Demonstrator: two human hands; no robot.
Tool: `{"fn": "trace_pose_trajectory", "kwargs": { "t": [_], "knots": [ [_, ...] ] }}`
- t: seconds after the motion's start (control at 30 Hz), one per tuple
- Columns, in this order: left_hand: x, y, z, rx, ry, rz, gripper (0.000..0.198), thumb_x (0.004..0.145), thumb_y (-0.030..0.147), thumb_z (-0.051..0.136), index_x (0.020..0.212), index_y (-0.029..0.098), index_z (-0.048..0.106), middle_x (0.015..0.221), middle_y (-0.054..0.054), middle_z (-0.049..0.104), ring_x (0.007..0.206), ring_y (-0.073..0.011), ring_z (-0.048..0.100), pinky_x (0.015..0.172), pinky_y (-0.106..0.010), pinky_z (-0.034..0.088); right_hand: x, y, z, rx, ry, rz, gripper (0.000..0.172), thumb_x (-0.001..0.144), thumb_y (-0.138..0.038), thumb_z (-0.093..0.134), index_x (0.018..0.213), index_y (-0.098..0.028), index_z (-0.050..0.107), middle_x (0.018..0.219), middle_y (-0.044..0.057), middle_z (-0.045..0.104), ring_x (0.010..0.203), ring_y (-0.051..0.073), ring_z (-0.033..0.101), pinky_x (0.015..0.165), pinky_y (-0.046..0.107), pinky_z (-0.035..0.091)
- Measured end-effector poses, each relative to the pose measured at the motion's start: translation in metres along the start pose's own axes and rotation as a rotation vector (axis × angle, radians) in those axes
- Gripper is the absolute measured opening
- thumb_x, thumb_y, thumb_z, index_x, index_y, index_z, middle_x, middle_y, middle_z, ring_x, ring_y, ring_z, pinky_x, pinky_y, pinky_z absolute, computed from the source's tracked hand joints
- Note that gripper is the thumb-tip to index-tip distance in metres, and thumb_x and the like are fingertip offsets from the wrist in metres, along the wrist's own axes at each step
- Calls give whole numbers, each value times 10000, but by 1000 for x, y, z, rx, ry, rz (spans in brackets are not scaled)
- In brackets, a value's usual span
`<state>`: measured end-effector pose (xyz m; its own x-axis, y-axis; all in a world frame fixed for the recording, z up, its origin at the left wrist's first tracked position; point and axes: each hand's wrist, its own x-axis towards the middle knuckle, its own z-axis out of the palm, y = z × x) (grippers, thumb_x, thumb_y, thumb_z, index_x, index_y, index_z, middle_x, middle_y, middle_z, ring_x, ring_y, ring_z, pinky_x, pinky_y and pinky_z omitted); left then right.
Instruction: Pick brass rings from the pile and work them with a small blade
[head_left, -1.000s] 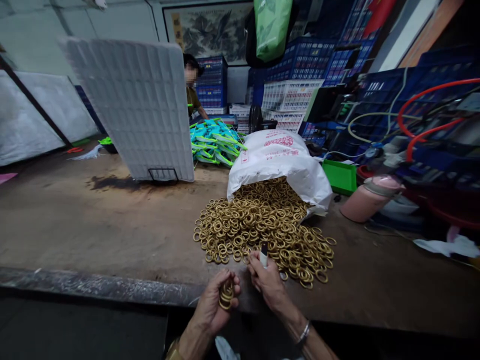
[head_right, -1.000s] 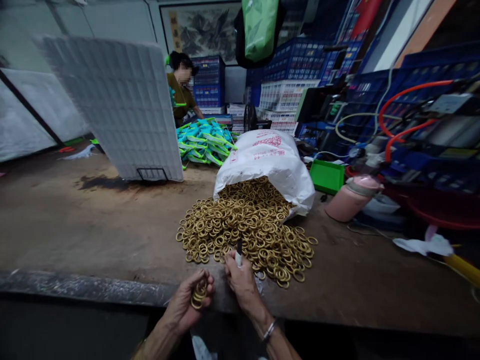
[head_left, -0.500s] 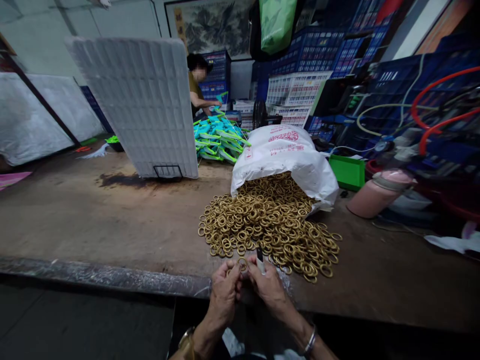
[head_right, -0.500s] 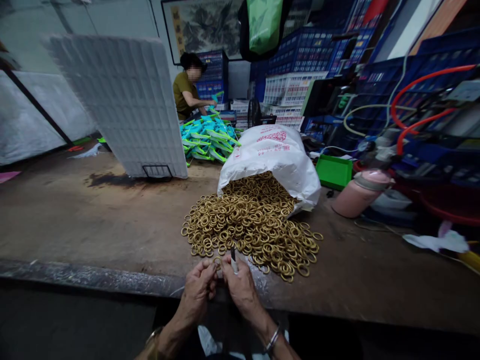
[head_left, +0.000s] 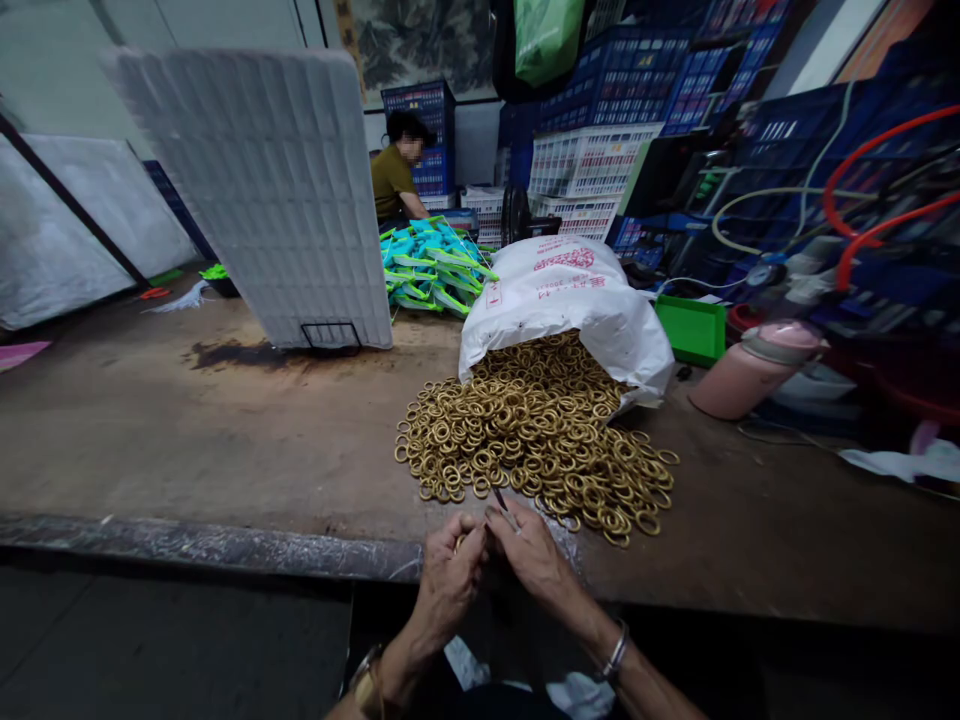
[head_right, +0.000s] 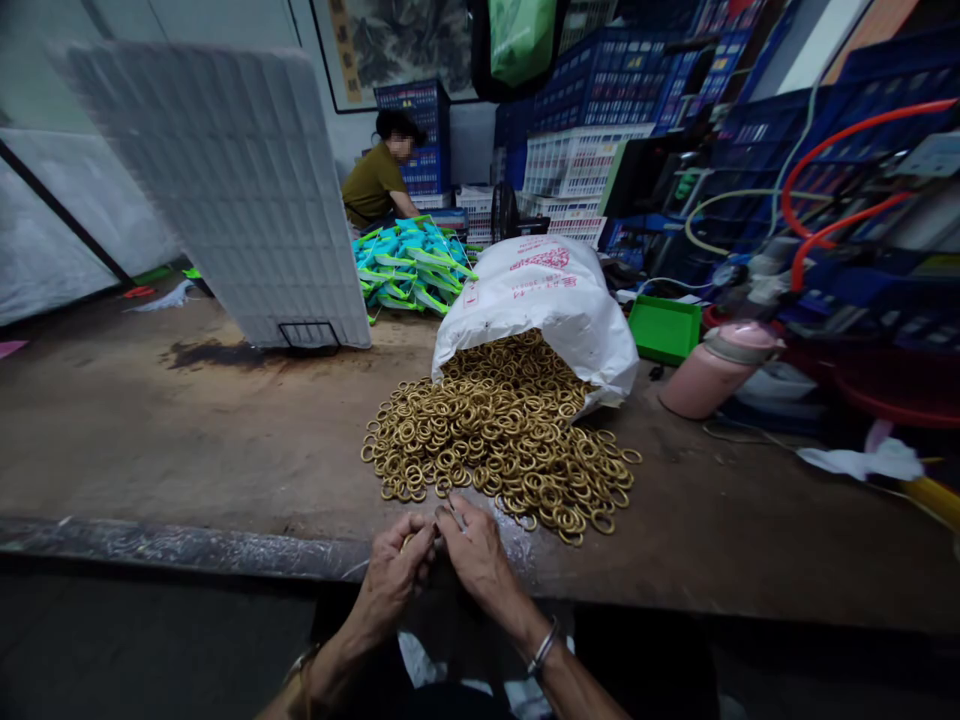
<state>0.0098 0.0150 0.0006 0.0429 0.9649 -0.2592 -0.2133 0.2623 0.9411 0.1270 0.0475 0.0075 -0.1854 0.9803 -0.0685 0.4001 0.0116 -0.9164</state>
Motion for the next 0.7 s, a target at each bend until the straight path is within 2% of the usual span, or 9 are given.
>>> {"fn": "trace_pose_trajectory", "kwargs": {
  "t": [0.07, 0.2, 0.37, 0.5, 0.6, 0.7],
  "knots": [
    [0, -2, 0, -83, -36, -82, 283, 743, 438, 534, 707, 160, 496, 493, 70, 407, 357, -31, 291, 348, -156, 221, 0, 2, 0, 70, -9, 43, 260, 773, -375, 391, 624, -189, 495, 526, -36, 482, 532, 114, 441, 529, 228, 356],
    [1, -4, -1, -207, -101, -80, 296, 743, 446, 536, 709, 156, 486, 518, 64, 423, 355, -20, 287, 329, -145, 201, 0, 4, 2, 147, -52, 87, 290, 779, -381, 385, 593, -186, 493, 484, -37, 493, 495, 108, 443, 511, 223, 352],
    [1, -3, 0, -186, -81, -106, 329, 708, 474, 565, 693, 161, 465, 514, 67, 444, 341, -11, 292, 328, -139, 194, 2, 6, 1, 111, -35, 64, 279, 786, -363, 368, 631, -180, 510, 498, -32, 505, 510, 112, 462, 520, 220, 355],
    [-1, 1, 1, -135, -24, -140, 361, 662, 501, 593, 704, 179, 433, 498, 79, 452, 334, -15, 307, 329, -138, 211, 1, 13, -4, -144, 62, -59, 238, 798, -301, 347, 687, -189, 525, 542, -29, 486, 529, 112, 436, 525, 222, 324],
    [-1, 3, 2, -111, 0, -116, 360, 664, 498, 586, 705, 180, 423, 501, 78, 456, 344, -18, 316, 334, -138, 231, -4, 19, -4, -375, 3, -167, 175, 769, -195, 363, 689, -196, 519, 568, -20, 495, 527, 109, 423, 521, 230, 276],
    [0, 4, 3, -88, 8, -98, 347, 669, 483, 579, 697, 177, 418, 507, 78, 449, 356, -19, 324, 340, -138, 242, -10, 23, -2, -487, -80, -205, 169, 715, -114, 377, 747, -199, 519, 600, -14, 535, 528, 108, 444, 518, 234, 247]
  ]
}}
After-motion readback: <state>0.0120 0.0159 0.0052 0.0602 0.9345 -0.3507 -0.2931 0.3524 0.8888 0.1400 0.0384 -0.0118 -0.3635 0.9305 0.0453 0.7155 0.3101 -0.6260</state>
